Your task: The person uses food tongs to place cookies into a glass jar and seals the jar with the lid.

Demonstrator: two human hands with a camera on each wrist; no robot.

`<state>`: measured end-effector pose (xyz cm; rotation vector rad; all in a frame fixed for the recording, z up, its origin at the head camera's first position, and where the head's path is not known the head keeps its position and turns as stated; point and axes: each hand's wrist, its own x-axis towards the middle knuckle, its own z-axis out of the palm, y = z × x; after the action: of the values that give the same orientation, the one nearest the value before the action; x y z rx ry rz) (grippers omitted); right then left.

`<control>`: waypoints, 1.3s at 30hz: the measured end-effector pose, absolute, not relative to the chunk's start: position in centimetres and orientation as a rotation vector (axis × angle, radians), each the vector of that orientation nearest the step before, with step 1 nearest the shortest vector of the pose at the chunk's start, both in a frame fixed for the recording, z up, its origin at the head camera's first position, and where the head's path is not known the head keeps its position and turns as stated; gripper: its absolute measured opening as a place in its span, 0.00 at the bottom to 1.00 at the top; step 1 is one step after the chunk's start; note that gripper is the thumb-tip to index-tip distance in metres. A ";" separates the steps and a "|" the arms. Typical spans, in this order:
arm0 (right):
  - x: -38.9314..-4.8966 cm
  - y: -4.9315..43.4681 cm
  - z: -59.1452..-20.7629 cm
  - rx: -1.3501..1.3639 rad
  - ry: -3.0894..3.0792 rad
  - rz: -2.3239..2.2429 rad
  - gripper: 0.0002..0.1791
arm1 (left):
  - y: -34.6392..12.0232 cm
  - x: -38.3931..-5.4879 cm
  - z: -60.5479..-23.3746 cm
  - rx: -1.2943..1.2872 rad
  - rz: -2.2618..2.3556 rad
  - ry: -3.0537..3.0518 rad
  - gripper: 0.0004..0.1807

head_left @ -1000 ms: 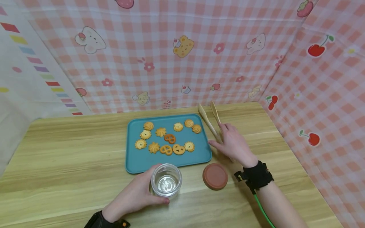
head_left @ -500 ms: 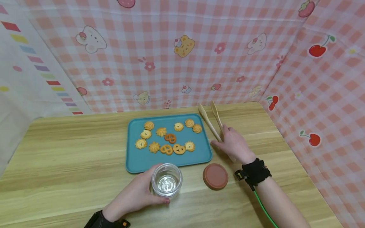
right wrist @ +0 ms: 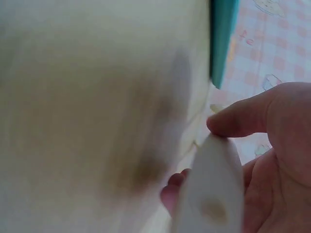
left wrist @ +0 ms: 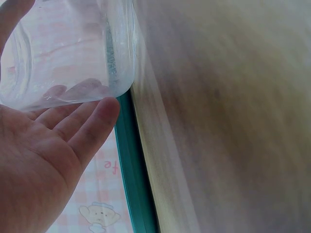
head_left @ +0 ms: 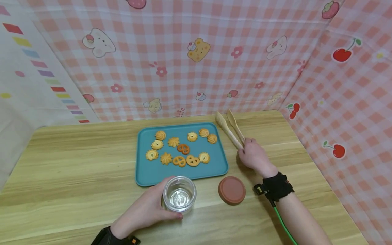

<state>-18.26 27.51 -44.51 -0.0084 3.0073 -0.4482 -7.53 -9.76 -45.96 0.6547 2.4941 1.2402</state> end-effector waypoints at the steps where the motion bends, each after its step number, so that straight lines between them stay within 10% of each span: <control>1: -18.3 27.6 -44.4 0.018 2.995 -0.468 0.27 | -9.8 -7.5 -45.9 0.663 1.240 2.497 0.53; 18: -15.2 28.7 -39.9 0.056 2.972 -0.817 0.38 | -10.2 -7.6 -46.1 0.639 1.233 2.516 0.53; 39: -12.1 29.4 -38.4 -0.498 3.110 -0.356 0.23 | -9.7 -7.4 -46.2 0.700 1.256 2.533 0.51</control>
<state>-12.10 29.40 -38.45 -0.4979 3.1097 -0.3556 -7.42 -9.75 -46.21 0.7005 2.5326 1.2560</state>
